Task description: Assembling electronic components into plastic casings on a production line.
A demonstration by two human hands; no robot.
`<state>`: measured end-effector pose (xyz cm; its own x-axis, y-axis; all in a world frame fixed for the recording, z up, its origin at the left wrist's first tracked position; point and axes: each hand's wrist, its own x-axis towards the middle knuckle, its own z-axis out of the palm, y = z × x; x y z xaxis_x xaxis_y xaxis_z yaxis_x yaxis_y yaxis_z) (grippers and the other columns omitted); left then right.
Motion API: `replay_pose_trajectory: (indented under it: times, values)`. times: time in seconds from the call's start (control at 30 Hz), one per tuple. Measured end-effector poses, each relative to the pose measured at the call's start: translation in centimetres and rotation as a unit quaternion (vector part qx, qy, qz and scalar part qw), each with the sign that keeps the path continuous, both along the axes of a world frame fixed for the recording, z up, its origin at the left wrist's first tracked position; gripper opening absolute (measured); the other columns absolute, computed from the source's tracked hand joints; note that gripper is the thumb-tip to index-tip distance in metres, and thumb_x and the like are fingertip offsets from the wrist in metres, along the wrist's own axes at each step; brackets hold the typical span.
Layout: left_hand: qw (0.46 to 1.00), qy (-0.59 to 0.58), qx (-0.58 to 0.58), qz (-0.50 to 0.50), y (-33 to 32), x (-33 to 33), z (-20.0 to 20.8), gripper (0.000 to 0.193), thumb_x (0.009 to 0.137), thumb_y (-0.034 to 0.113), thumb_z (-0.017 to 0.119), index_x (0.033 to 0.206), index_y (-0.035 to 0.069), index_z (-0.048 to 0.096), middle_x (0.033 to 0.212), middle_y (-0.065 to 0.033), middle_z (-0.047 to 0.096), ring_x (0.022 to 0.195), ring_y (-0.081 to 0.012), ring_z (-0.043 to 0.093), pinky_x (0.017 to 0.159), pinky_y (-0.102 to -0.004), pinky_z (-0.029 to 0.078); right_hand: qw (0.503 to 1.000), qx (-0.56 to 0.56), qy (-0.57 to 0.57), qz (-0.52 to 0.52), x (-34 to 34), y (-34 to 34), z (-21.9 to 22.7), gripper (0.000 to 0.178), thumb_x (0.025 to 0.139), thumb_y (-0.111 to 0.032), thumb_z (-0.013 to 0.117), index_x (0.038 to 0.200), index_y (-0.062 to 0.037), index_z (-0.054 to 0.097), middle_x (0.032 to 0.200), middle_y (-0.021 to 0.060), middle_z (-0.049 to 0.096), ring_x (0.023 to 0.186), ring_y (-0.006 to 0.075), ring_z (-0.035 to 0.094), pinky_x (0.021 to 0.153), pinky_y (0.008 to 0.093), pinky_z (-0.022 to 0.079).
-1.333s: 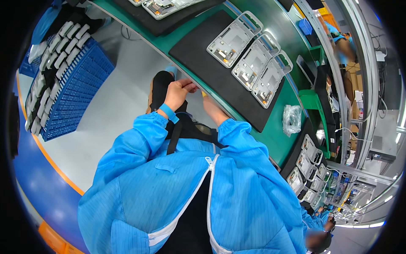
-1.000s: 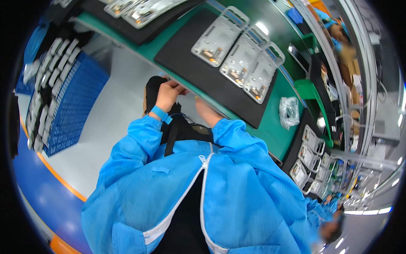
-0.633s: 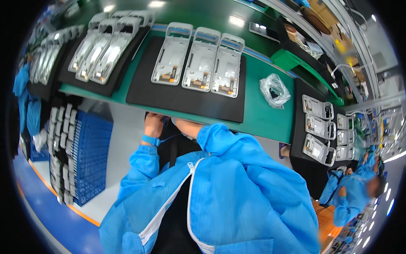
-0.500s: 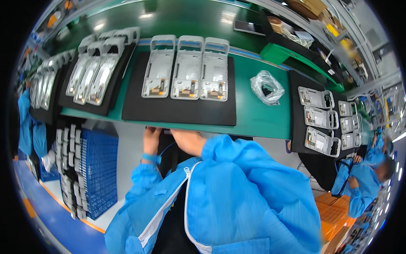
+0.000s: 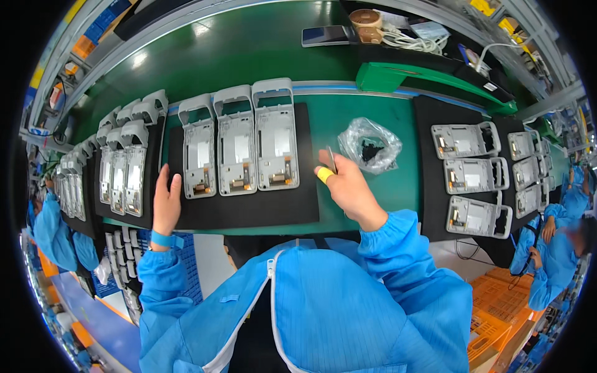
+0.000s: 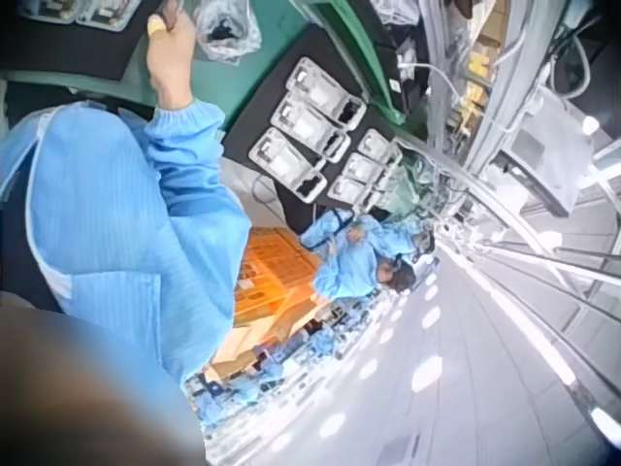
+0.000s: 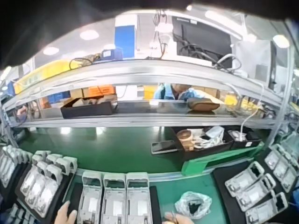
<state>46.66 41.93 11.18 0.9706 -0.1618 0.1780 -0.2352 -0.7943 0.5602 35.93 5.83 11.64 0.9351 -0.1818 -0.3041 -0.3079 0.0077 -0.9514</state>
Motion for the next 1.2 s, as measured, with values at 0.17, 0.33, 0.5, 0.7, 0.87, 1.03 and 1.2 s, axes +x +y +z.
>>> replay_pose_trajectory:
  times: [0.17,0.33,0.5,0.7,0.87,1.03,1.2]
  values:
    - [0.993,0.024,-0.011,0.113,-1.3,0.9,-1.8,0.046,0.095,0.03,0.042,0.13,0.001,0.039,0.129,-0.021,0.043,0.12,-0.0336,0.036,0.101,-0.0394,0.028,0.997,0.056,0.043,-0.029,2.4,-0.2,-0.2,0.043,0.087,0.001,0.045,0.129,0.0054,0.039,0.118,0.0131,0.052,0.091,0.0147,0.056,0.074,0.0259,0.044]
    - [0.982,0.058,-0.112,0.14,-1.3,0.7,-2.3,0.041,0.095,0.024,0.042,0.13,0.003,0.041,0.128,-0.0162,0.045,0.116,-0.0284,0.04,0.098,-0.0344,0.031,0.995,-0.09,0.045,0.017,3.2,-0.5,-1.0,0.045,0.085,-0.002,0.053,0.128,0.0027,0.041,0.106,0.0114,0.053,0.08,0.013,0.052,0.072,0.0255,0.043]
    - [0.975,0.087,-0.158,0.127,-2.1,1.0,-1.8,0.038,0.095,0.02,0.043,0.129,0.003,0.043,0.128,-0.0139,0.046,0.118,-0.0264,0.039,0.099,-0.0324,0.031,0.986,-0.156,0.057,0.005,2.7,0.5,0.5,0.046,0.084,-0.001,0.054,0.127,0.0034,0.041,0.099,0.0113,0.049,0.076,0.013,0.043,0.07,0.0242,0.04]
    - [0.973,0.144,-0.145,0.11,-1.8,1.9,-0.2,0.031,0.089,0.015,0.052,0.119,0.006,0.052,0.129,-0.0133,0.046,0.117,-0.0258,0.04,0.098,-0.0348,0.031,0.978,-0.184,0.102,-0.008,3.1,1.4,1.6,0.048,0.082,0.002,0.054,0.127,0.0037,0.041,0.104,0.0119,0.047,0.074,0.0132,0.044,0.07,0.0239,0.041]
    - [0.98,0.18,-0.082,0.036,-1.1,3.1,1.7,0.032,0.086,0.013,0.056,0.117,0.009,0.054,0.125,-0.0125,0.047,0.113,-0.0255,0.044,0.091,-0.0319,0.036,0.972,-0.208,0.112,-0.002,3.0,1.7,2.0,0.049,0.08,0.003,0.056,0.127,0.004,0.041,0.106,0.0131,0.048,0.075,0.0141,0.048,0.07,0.0244,0.042]
    - [0.979,0.196,-0.058,-0.02,-0.9,3.7,1.4,0.033,0.085,0.013,0.057,0.118,0.009,0.054,0.12,-0.0115,0.05,0.109,-0.0229,0.046,0.088,-0.0306,0.038,0.982,-0.126,0.124,-0.068,1.6,0.7,1.3,0.048,0.082,-0.001,0.058,0.127,0.0025,0.043,0.102,0.0101,0.052,0.076,0.011,0.051,0.069,0.0234,0.043]
    - [0.961,0.17,-0.204,0.074,-0.3,4.0,-1.2,0.041,0.087,0.007,0.054,0.127,0.002,0.044,0.122,-0.0114,0.052,0.102,-0.0155,0.049,0.088,-0.0277,0.04,0.964,-0.259,0.055,-0.035,2.6,0.1,0.0,0.047,0.081,-0.014,0.063,0.121,0.0044,0.047,0.087,0.0166,0.055,0.077,0.0244,0.054,0.07,0.0353,0.044]
